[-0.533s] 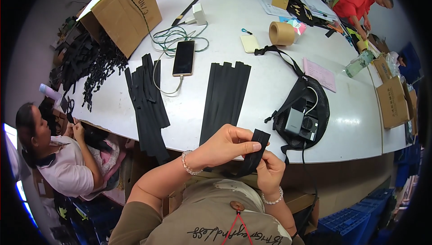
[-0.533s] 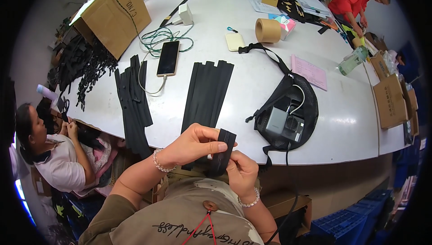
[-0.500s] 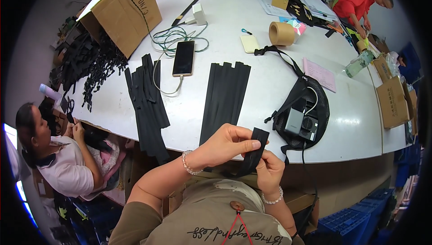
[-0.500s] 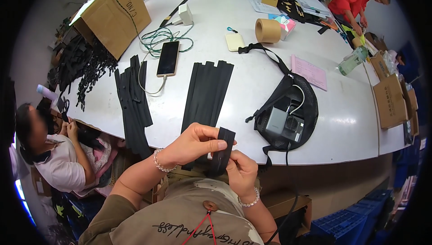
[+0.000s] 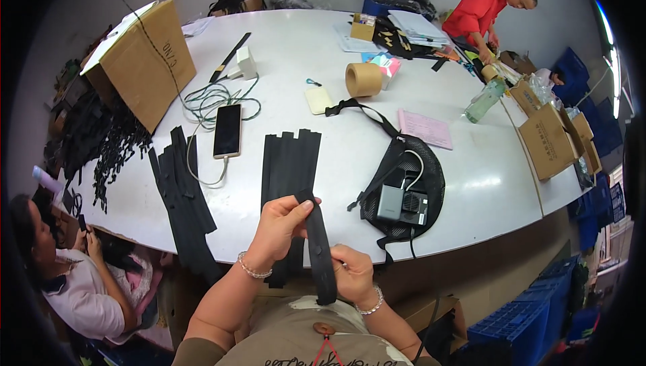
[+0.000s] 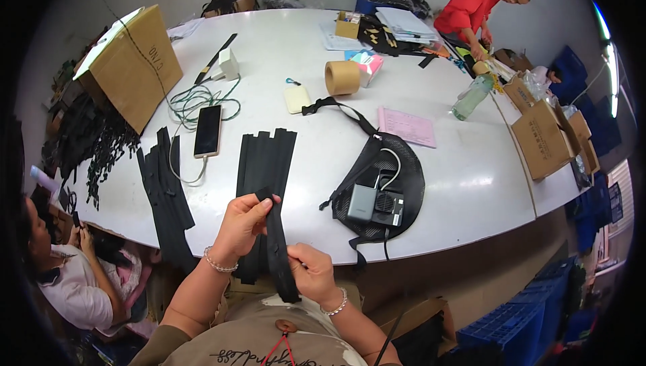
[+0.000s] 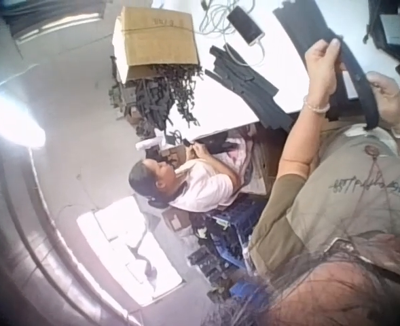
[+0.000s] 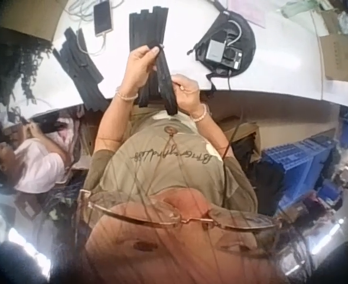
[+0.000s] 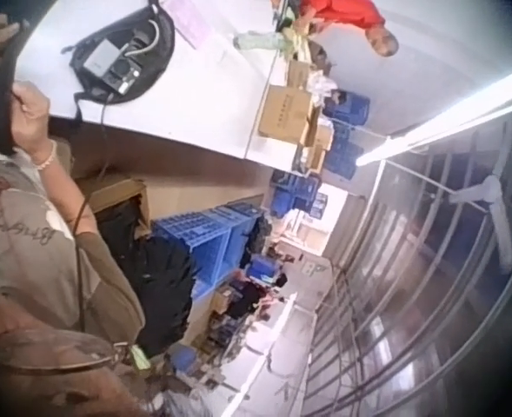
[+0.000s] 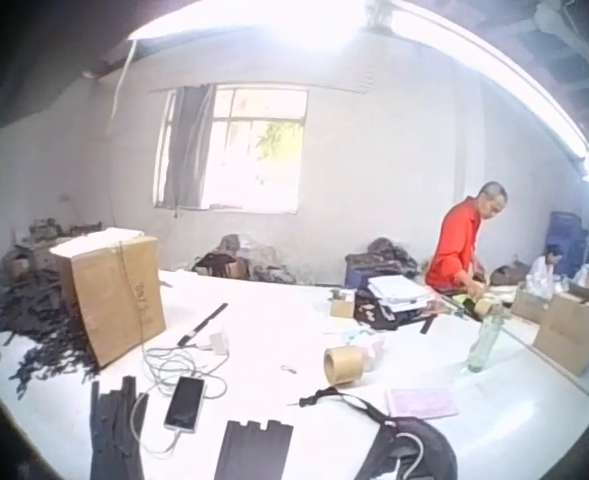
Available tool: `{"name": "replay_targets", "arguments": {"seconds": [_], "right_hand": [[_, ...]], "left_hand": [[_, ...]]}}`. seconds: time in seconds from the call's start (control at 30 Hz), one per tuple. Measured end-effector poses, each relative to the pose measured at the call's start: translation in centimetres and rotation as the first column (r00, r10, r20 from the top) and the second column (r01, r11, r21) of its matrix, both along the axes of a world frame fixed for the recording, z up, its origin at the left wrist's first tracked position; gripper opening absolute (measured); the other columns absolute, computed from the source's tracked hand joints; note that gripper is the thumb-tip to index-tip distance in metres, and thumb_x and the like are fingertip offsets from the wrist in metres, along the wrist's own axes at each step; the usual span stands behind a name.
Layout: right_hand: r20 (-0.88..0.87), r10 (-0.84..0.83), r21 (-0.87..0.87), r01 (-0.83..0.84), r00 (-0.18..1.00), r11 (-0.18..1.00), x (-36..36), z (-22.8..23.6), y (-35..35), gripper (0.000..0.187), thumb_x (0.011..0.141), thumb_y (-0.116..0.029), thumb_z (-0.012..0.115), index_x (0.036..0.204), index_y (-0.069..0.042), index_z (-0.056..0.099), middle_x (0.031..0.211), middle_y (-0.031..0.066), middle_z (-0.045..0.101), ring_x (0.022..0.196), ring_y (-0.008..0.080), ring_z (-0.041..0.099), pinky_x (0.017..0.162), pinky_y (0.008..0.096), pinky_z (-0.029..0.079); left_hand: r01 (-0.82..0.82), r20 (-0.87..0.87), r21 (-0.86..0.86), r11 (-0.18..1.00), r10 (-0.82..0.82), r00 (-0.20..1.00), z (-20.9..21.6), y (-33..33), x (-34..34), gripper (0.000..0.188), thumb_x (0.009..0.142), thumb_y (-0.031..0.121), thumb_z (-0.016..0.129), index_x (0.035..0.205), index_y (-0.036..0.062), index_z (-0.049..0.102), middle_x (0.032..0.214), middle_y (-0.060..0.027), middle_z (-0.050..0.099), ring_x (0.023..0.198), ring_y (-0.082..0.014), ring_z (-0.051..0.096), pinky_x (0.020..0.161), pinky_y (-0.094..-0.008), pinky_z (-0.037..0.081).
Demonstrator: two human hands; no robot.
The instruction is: Assembling plastic buckles and clips onto fabric straps at a workstation.
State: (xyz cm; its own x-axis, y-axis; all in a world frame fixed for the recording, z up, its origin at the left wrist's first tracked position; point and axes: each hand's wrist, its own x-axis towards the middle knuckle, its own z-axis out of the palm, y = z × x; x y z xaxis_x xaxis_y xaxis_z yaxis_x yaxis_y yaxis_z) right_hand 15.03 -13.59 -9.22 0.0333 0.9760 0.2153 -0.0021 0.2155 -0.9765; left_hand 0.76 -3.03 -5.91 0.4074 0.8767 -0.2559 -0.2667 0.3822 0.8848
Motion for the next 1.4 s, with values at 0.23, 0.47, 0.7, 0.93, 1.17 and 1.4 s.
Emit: {"name": "replay_targets", "arguments": {"seconds": [0.23, 0.47, 0.7, 0.93, 1.17, 1.4], "right_hand": [[0.006, 0.022, 0.014, -0.022, 1.000, 1.000, -0.3, 0.3, 0.1, 0.012, 0.085, 0.001, 0.056, 0.096, 0.001, 0.061, 0.077, 0.0070, 0.061, 0.068, 0.0131, 0.056, 0.062, 0.0238, 0.045], [0.106, -0.027, -0.116, 0.039, 0.994, 0.992, -0.8, 0.3, -0.3, 0.016, 0.087, -0.004, 0.057, 0.101, 0.002, 0.060, 0.076, 0.0065, 0.062, 0.067, 0.0081, 0.056, 0.063, 0.0227, 0.047], [0.037, 0.064, -0.228, -0.054, 0.997, 0.972, -0.6, -0.4, -1.4, 0.026, 0.085, 0.002, 0.055, 0.111, 0.003, 0.057, 0.076, 0.0049, 0.061, 0.065, 0.0070, 0.054, 0.060, 0.0187, 0.045], [0.042, 0.077, -0.361, -0.057, 0.996, 0.931, 0.2, -2.7, -1.4, 0.018, 0.085, -0.001, 0.057, 0.102, 0.003, 0.062, 0.076, 0.0042, 0.063, 0.066, 0.0069, 0.057, 0.060, 0.0196, 0.047], [0.085, 0.042, -0.372, -0.007, 0.996, 0.928, 0.2, -3.0, -1.9, 0.016, 0.085, -0.002, 0.057, 0.099, 0.003, 0.063, 0.076, 0.0048, 0.063, 0.066, 0.0071, 0.057, 0.059, 0.0193, 0.047], [0.152, -0.042, -0.267, 0.082, 0.987, 0.960, 1.1, -2.4, -2.5, 0.012, 0.084, 0.000, 0.057, 0.093, 0.004, 0.063, 0.072, 0.0051, 0.062, 0.058, 0.0082, 0.054, 0.053, 0.0193, 0.044]], "left_hand": [[-0.101, 0.139, -0.111, 0.989, 0.116, 0.983, -1.6, -0.3, 0.9, 0.022, 0.094, 0.018, 0.050, 0.105, 0.0031, 0.061, 0.072, 0.0029, 0.059, 0.060, -0.0049, 0.056, 0.053, -0.0186, 0.048], [0.140, 0.123, -0.147, 0.979, -0.122, 0.985, -2.0, -5.3, -1.1, 0.033, 0.095, 0.027, 0.047, 0.103, -0.0019, 0.061, 0.086, -0.0037, 0.063, 0.074, -0.0084, 0.057, 0.067, -0.0198, 0.045], [-0.208, -0.137, 0.124, 0.970, 0.224, 0.965, 1.6, -4.1, -7.6, 0.028, 0.094, 0.023, 0.050, 0.101, -0.0029, 0.059, 0.077, -0.0058, 0.062, 0.066, -0.0173, 0.065, 0.054, -0.0248, 0.052], [-0.630, -0.134, 0.308, 0.713, 0.688, 0.714, 3.1, 4.3, -19.8, 0.036, 0.096, 0.030, 0.045, 0.106, -0.0022, 0.057, 0.082, -0.0053, 0.060, 0.067, -0.0163, 0.064, 0.052, -0.0289, 0.052], [-0.478, -0.608, 0.554, 0.682, 0.723, 0.327, -5.5, 10.0, -27.0, 0.033, 0.094, 0.024, 0.048, 0.104, -0.0054, 0.058, 0.092, -0.0126, 0.062, 0.081, -0.0214, 0.062, 0.072, -0.0296, 0.049], [-0.280, -0.345, 0.774, 0.567, 0.749, 0.565, -5.6, 2.2, -12.5, 0.012, 0.082, 0.007, 0.060, 0.091, 0.0006, 0.064, 0.093, -0.0120, 0.063, 0.091, -0.0206, 0.059, 0.080, -0.0303, 0.046]]}}
